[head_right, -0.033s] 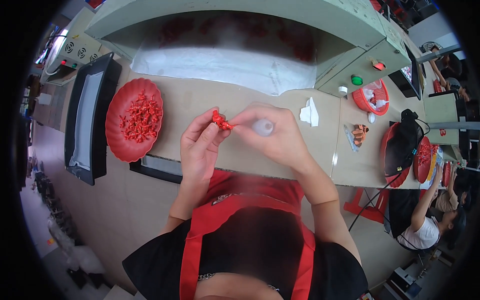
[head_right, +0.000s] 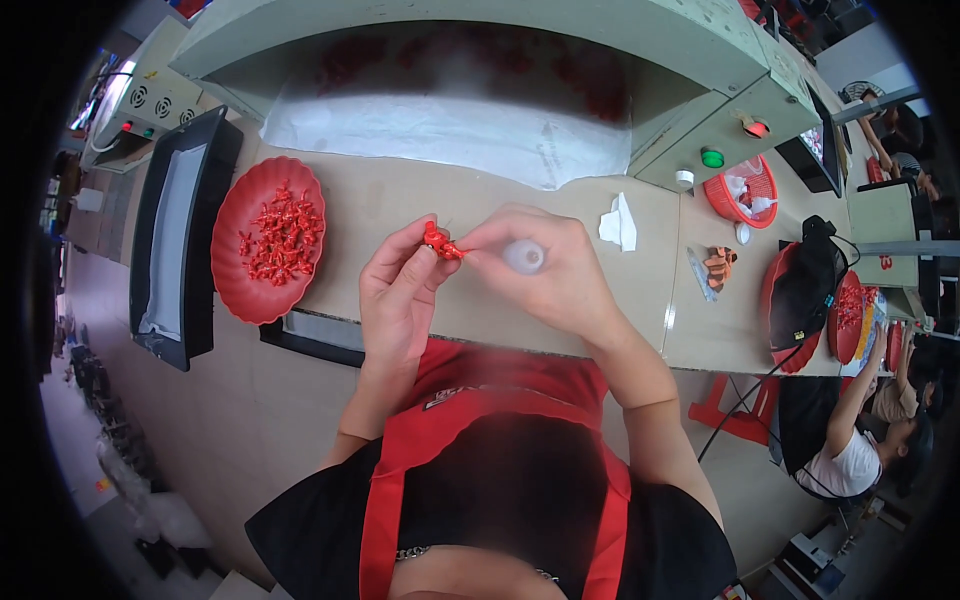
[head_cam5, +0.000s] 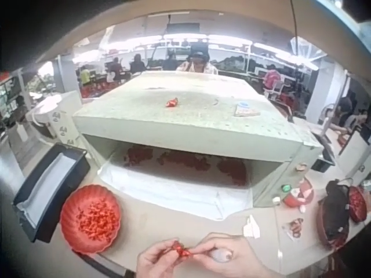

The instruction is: The person assembles small red plastic toy components by hand, applying glue from a glue bottle to join the parts together.

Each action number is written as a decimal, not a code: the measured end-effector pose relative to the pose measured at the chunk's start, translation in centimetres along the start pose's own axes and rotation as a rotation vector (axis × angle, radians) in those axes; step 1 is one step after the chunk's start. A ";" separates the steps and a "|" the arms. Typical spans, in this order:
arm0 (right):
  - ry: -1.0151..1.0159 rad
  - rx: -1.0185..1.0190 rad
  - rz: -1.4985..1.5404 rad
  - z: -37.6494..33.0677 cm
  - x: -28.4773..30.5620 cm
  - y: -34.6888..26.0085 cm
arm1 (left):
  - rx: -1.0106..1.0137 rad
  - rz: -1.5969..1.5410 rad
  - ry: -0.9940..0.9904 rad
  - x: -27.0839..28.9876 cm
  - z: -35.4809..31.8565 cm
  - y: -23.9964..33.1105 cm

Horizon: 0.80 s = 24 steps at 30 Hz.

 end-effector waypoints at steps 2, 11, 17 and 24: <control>0.030 0.101 -0.116 -0.5 -0.2 -0.5 | -0.023 0.018 -0.013 -0.1 -0.3 -0.1; 0.126 0.351 -0.466 -1.4 -0.2 -1.6 | -0.195 0.143 -0.098 -0.4 -0.6 -0.1; 0.203 0.571 -0.614 -1.7 -0.4 -1.6 | -0.237 0.180 -0.167 -0.5 -0.5 -0.1; 0.298 0.668 -0.579 -2.2 -0.8 -1.1 | -0.376 0.137 -0.223 -1.1 -0.6 -0.3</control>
Point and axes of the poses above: each hand's wrist, its own z-axis towards the middle knuckle, its own x-axis out of the back of the hand, y = z × x, the point moved 2 cm from there along z, towards the middle knuckle, and after that the axes turned 5 degrees about -z, right-handed, at the moved point
